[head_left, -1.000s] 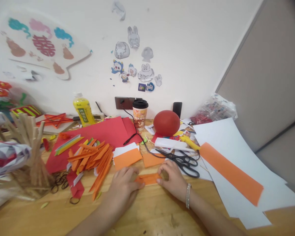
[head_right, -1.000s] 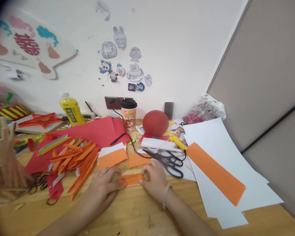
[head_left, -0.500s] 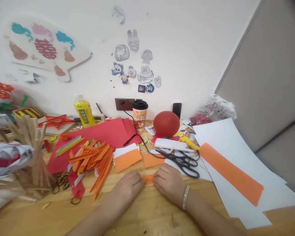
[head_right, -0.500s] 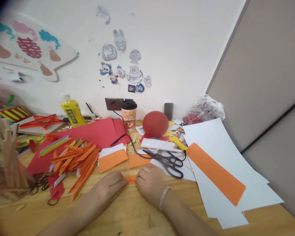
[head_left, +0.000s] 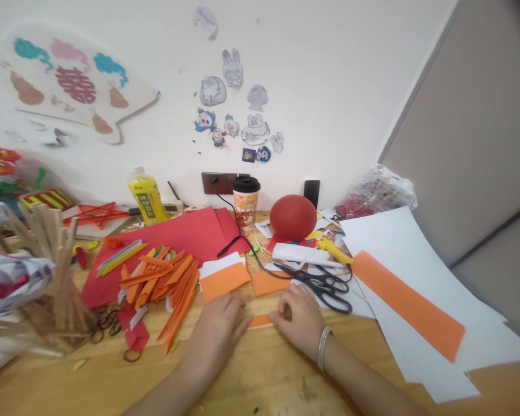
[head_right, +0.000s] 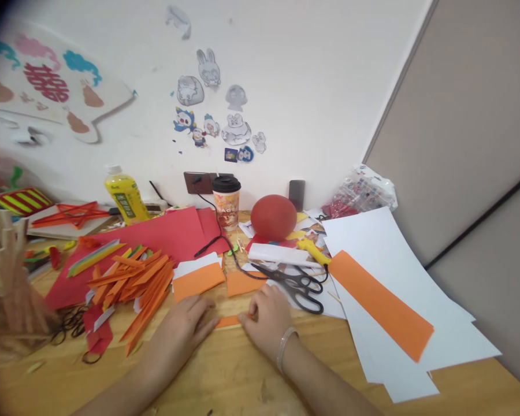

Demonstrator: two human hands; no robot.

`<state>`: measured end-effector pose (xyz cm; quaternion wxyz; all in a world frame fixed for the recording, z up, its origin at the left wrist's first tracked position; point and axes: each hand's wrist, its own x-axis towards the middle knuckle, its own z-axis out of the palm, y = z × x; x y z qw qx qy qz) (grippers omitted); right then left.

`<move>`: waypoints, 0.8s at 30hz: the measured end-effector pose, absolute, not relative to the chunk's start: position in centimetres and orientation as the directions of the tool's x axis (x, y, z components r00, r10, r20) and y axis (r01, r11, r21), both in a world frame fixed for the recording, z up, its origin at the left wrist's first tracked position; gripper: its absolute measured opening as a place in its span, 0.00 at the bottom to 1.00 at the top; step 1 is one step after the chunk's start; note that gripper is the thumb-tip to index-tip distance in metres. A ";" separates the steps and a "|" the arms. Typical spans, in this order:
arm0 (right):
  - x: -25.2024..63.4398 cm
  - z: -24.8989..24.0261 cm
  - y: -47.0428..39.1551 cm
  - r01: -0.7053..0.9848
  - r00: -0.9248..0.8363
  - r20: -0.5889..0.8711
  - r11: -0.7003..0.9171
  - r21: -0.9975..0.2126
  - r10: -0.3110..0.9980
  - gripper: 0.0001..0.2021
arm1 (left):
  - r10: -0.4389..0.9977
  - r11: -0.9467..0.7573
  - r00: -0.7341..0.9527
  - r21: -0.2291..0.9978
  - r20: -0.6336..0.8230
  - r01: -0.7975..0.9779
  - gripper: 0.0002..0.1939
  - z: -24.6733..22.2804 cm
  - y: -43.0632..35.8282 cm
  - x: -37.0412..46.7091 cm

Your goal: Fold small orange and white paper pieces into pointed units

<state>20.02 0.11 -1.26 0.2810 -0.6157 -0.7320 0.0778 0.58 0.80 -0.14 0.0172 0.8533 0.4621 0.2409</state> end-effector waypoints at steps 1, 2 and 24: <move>20.0 -1.3 0.1 0.860 -0.076 0.319 0.224 -0.458 0.945 0.09 | 0.749 -0.621 0.500 0.196 0.435 0.759 0.10 -0.5 0.7 0.6; 20.1 -1.4 0.1 0.861 -0.072 0.325 0.223 -0.456 0.943 0.09 | 0.678 -0.690 0.567 0.137 0.468 0.711 0.12 -0.8 0.4 0.8; 22.1 -0.2 -0.1 0.816 -0.105 0.154 0.174 -0.552 0.982 0.05 | 0.712 -0.700 0.700 -0.034 0.047 0.714 0.18 0.0 -2.0 -1.3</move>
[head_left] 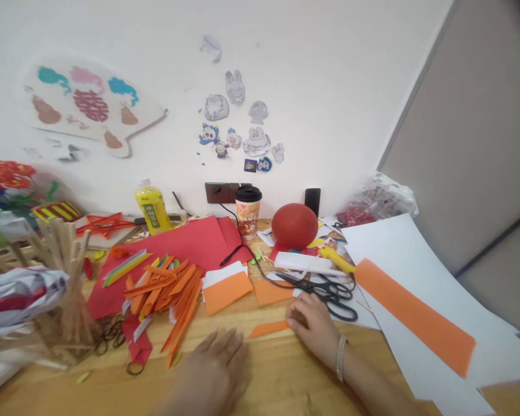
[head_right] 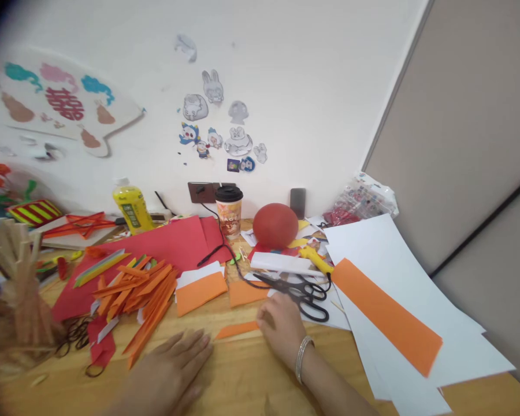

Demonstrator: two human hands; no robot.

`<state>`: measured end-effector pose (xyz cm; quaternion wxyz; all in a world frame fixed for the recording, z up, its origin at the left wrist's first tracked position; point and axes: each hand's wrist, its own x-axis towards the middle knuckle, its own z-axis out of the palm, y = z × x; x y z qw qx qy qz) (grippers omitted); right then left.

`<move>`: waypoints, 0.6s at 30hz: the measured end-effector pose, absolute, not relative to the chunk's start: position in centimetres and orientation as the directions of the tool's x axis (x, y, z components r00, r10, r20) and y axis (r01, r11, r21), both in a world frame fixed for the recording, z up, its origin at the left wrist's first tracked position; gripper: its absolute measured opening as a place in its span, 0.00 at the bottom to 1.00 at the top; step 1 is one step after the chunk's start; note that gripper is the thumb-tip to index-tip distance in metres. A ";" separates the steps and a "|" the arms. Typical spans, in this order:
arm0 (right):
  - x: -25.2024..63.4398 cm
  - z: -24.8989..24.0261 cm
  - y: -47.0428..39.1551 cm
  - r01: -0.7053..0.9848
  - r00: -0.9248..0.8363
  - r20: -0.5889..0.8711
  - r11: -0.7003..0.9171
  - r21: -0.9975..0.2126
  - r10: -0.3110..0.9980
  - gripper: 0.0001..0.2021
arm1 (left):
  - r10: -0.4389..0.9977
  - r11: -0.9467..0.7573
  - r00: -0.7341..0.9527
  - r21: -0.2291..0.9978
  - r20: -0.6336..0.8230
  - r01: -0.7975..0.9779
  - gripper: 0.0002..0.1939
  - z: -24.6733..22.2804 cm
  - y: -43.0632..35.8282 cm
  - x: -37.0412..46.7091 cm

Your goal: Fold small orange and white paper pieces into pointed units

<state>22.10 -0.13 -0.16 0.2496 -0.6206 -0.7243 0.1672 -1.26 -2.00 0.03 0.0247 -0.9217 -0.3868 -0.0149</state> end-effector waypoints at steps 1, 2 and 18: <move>22.0 -0.2 -0.1 0.817 -0.102 0.156 0.172 -0.550 0.982 0.04 | 0.749 -0.662 0.661 -0.008 0.050 0.750 0.12 0.8 -1.9 -0.9; 21.9 -0.3 -0.1 0.819 -0.101 0.160 0.173 -0.547 0.982 0.04 | 0.809 -0.587 0.585 0.009 0.058 0.810 0.14 1.6 -1.9 -0.5; 20.2 -1.2 -1.0 0.717 -0.326 0.304 0.444 -0.537 0.895 0.08 | 0.910 -0.410 0.403 0.350 0.097 0.842 0.10 0.7 -1.6 0.6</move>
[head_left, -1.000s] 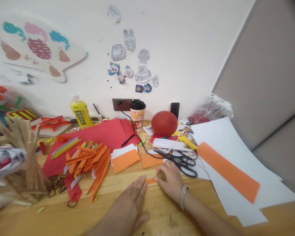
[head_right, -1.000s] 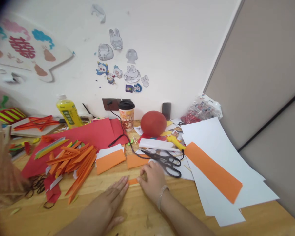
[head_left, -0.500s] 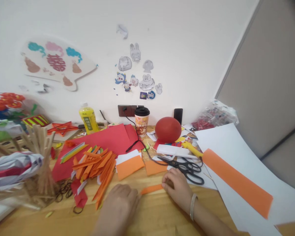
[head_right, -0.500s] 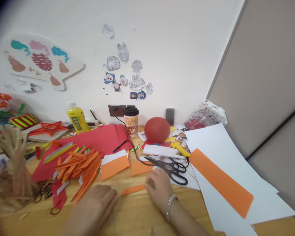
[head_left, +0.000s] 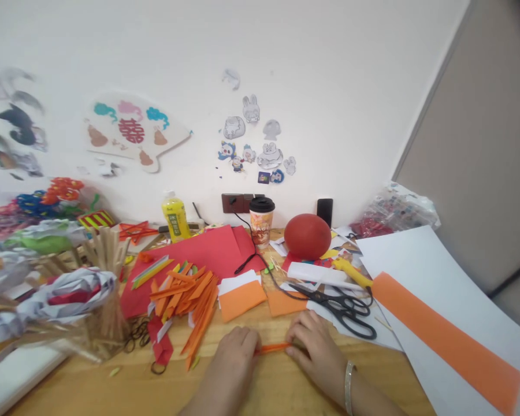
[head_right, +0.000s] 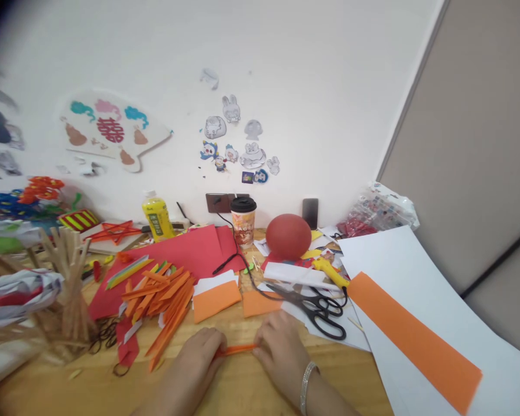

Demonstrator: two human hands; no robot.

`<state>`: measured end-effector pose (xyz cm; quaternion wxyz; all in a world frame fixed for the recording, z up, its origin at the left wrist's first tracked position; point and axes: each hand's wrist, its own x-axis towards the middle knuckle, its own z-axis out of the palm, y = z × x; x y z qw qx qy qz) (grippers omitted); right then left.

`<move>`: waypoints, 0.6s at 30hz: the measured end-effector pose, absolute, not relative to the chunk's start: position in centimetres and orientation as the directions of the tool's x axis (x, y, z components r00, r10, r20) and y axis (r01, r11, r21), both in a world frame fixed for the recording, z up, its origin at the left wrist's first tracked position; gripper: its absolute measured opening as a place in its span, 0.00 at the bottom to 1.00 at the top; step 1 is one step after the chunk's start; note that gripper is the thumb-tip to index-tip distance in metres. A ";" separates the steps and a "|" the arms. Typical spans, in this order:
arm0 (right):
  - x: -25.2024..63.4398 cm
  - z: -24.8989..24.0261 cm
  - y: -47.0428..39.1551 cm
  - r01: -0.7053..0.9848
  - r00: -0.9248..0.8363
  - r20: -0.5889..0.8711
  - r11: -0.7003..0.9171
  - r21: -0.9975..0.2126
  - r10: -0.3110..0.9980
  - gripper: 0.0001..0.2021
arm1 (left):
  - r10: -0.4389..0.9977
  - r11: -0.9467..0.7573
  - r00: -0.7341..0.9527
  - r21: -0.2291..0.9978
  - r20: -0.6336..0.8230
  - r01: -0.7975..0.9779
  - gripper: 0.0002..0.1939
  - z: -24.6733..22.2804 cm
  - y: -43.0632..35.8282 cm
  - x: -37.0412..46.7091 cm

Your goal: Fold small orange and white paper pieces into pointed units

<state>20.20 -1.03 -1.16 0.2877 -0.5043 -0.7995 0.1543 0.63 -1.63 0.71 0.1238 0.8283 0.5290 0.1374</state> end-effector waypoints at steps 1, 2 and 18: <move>20.2 -1.2 -1.0 0.712 -0.343 0.315 0.464 -0.527 0.885 0.08 | 0.909 -0.414 0.404 0.357 0.105 0.838 0.11 0.7 -1.6 0.7; 20.2 -1.2 -1.0 0.707 -0.358 0.327 0.482 -0.517 0.875 0.08 | 0.903 -0.427 0.413 0.355 0.119 0.832 0.11 0.7 -1.6 0.7; 20.6 -1.5 -0.8 0.744 -0.312 0.374 0.469 -0.476 0.874 0.10 | 0.663 -0.434 0.513 -0.278 0.545 0.857 0.19 0.7 4.5 -5.7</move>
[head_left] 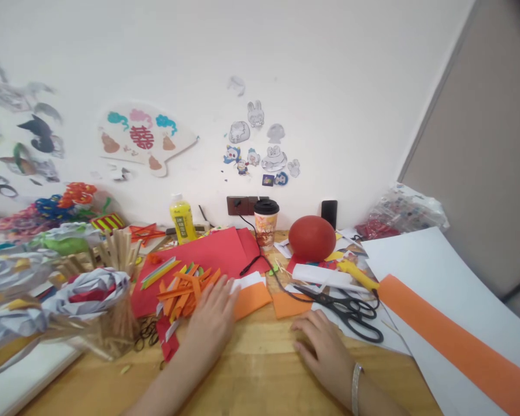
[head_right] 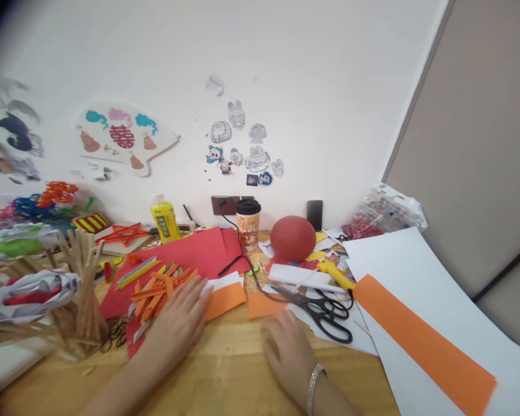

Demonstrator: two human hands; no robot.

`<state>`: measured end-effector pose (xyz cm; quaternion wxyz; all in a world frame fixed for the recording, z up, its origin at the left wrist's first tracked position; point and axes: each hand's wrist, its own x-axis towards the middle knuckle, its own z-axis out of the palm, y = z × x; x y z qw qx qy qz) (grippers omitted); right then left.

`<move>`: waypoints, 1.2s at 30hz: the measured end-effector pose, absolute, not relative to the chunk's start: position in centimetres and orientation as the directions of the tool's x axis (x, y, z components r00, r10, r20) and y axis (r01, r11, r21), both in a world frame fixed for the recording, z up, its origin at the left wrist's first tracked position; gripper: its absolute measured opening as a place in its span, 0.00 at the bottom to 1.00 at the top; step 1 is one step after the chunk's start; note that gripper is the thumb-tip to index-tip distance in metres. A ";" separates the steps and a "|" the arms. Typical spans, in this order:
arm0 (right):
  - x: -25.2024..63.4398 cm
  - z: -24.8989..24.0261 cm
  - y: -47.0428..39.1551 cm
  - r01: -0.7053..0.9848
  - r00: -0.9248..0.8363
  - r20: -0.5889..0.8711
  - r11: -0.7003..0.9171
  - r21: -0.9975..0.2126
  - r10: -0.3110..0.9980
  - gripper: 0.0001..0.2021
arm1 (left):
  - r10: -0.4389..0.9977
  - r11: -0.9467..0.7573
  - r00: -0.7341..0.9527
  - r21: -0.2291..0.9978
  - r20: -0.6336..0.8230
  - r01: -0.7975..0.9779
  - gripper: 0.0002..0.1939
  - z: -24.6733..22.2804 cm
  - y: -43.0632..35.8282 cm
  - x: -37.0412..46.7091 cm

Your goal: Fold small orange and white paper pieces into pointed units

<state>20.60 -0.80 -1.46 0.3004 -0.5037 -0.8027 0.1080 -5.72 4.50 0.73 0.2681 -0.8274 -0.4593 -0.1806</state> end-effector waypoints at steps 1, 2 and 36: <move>20.5 -1.3 -0.9 0.750 -0.316 0.369 0.468 -0.468 0.874 0.10 | 0.657 -0.493 0.557 -0.270 0.507 0.827 0.18 -0.1 4.6 -5.4; 20.5 -1.3 -0.9 0.755 -0.319 0.363 0.466 -0.461 0.876 0.10 | 0.672 -0.523 0.573 -0.247 0.469 0.816 0.16 -0.8 4.7 -5.0; 20.8 1.8 -2.6 0.559 -0.692 0.481 0.821 -0.116 0.539 0.10 | 0.412 -0.853 0.783 -0.104 0.467 0.511 0.15 -0.1 -2.4 0.1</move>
